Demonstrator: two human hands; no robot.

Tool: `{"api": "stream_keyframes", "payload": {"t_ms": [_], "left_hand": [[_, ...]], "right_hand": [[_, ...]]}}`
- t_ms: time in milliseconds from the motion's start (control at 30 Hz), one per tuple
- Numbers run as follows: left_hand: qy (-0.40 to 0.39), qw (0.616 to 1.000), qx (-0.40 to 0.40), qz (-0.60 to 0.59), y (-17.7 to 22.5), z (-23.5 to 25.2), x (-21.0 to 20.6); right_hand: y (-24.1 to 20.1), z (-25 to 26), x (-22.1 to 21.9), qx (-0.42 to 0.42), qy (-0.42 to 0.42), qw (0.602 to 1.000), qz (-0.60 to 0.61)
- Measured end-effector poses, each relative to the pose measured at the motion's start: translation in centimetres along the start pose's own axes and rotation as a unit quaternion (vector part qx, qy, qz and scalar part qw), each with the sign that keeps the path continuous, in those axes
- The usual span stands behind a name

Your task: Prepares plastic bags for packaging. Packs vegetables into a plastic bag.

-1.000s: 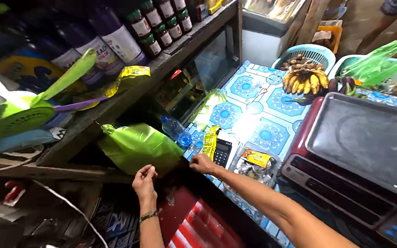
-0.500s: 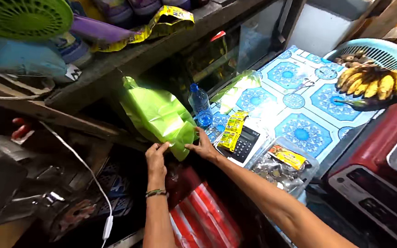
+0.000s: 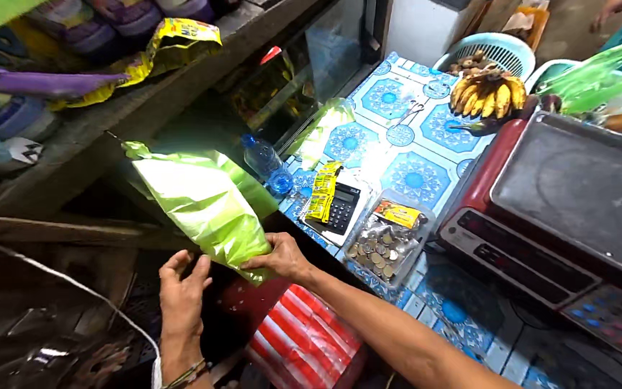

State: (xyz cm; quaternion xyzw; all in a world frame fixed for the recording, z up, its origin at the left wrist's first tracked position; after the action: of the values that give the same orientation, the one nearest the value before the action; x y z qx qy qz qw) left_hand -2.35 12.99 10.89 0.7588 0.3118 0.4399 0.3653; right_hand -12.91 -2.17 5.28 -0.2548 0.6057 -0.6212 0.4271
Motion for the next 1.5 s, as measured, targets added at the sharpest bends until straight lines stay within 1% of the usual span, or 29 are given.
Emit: {"api": "stream_keyframes", "payload": {"t_ms": [67, 133, 233, 267, 367, 467, 533, 600, 700, 767, 833, 967, 1033, 1067, 1100, 1133, 1167, 1200, 1233, 1267, 1300, 1333, 1367, 1400, 1433, 1467, 1500], "left_hand": [[-0.043, 0.999, 0.02, -0.002, 0.3, -1.4, -2.0], [-0.071, 0.997, 0.018, -0.031, 0.4, -1.8, -3.4], [-0.065, 0.99, 0.005, -0.124, 0.5, -1.2, -4.0], [-0.057, 0.989, 0.001, -0.139, 0.5, -1.1, -4.0], [0.003, 0.99, -0.004, -0.142, 0.0, -0.6, -3.5], [0.078, 0.988, 0.003, -0.135, -1.4, 0.5, -2.3], [0.124, 0.986, 0.017, -0.109, -2.6, 1.5, -1.4], [0.15, 0.984, 0.031, -0.096, -3.6, 2.3, -0.8], [0.18, 0.976, 0.036, -0.116, -4.4, 2.7, -0.4], [0.187, 0.974, 0.038, -0.123, -4.6, 2.6, -0.4], [0.187, 0.973, 0.044, -0.128, -5.1, 2.7, -0.5], [0.198, 0.97, 0.064, -0.124, -6.5, 3.3, -0.6], [0.214, 0.969, 0.063, -0.104, -6.9, 3.3, -0.5], [0.217, 0.971, 0.057, -0.082, -6.8, 2.9, -0.5], [0.222, 0.973, 0.041, -0.047, -6.3, 2.0, -0.6], [0.237, 0.971, 0.009, -0.001, -5.1, 0.4, -0.9], [0.247, 0.967, -0.043, 0.048, -3.2, -1.8, -1.7], [0.237, 0.962, -0.112, 0.083, -1.0, -4.6, -3.4], [0.199, 0.953, -0.201, 0.103, 1.5, -8.0, -5.8], [0.141, 0.937, -0.298, 0.112, 3.7, -11.7, -8.8], [0.066, 0.908, -0.4, 0.108, 5.6, -15.5, -11.9], [-0.019, 0.869, -0.483, 0.105, 7.0, -19.1, -15.1], [-0.093, 0.826, -0.542, 0.123, 8.1, -22.4, -18.1], [-0.15, 0.781, -0.585, 0.156, 8.7, -25.1, -20.7], [-0.21, 0.741, -0.609, 0.188, 8.8, -26.9, -23.1], [-0.261, 0.709, -0.616, 0.224, 8.2, -27.5, -24.9], [-0.297, 0.689, -0.612, 0.249, 7.3, -27.4, -26.3]], "right_hand": [[-1.5, -0.5, 0.0, 0.035, -0.014, 0.999, -0.016], [-2.3, -1.0, -0.2, 0.064, -0.038, 0.996, -0.038], [-2.1, -2.3, 0.6, 0.036, -0.007, 0.998, -0.053], [-2.1, -2.8, 1.0, 0.03, 0.005, 0.998, -0.05], [-2.9, -4.7, 2.0, 0.074, 0.03, 0.996, -0.046], [-4.0, -6.3, 3.1, 0.124, 0.021, 0.989, -0.073], [-4.6, -7.0, 4.4, 0.142, 0.022, 0.985, -0.093], [-4.9, -7.6, 5.8, 0.132, 0.042, 0.985, -0.107], [-5.1, -8.8, 7.9, 0.094, 0.06, 0.988, -0.106], [-5.5, -9.8, 9.6, 0.102, 0.084, 0.986, -0.104], [-6.0, -11.2, 11.3, 0.098, 0.125, 0.98, -0.122], [-5.1, -15.1, 15.2, 0.008, 0.195, 0.972, -0.134], [-5.6, -17.9, 17.0, -0.001, 0.193, 0.96, -0.203], [-6.5, -19.3, 17.7, 0.02, 0.184, 0.951, -0.247], [-7.6, -20.7, 18.4, 0.055, 0.175, 0.94, -0.287], [-8.6, -22.2, 19.3, 0.092, 0.17, 0.931, -0.311], [-9.6, -23.6, 20.2, 0.116, 0.169, 0.925, -0.319], [-10.5, -24.9, 21.2, 0.127, 0.171, 0.923, -0.319], [-11.5, -26.1, 22.1, 0.132, 0.172, 0.922, -0.319], [-12.4, -27.3, 22.9, 0.141, 0.174, 0.918, -0.327], [-13.4, -28.4, 23.4, 0.155, 0.176, 0.91, -0.343], [-14.4, -29.3, 23.6, 0.174, 0.175, 0.898, -0.365], [-15.3, -30.0, 23.8, 0.194, 0.174, 0.884, -0.388], [-16.2, -30.8, 24.0, 0.209, 0.172, 0.873, -0.406], [-16.9, -31.6, 24.2, 0.218, 0.172, 0.864, -0.419], [-17.7, -32.6, 24.4, 0.225, 0.172, 0.858, -0.429], [-18.5, -33.8, 24.8, 0.231, 0.17, 0.852, -0.438]]}}
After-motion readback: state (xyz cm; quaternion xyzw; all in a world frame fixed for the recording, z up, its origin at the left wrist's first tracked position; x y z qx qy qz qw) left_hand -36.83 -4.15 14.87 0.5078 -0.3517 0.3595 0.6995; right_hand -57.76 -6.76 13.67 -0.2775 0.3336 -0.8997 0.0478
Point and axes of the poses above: each hand's wrist, its own z-axis towards the middle knuckle, its own x-axis out of the back of the hand, y = z × x, the point moved 7 cm from there along z, towards the middle knuckle, and after that the axes turned 14 degrees about x, right-handed, at the moved point
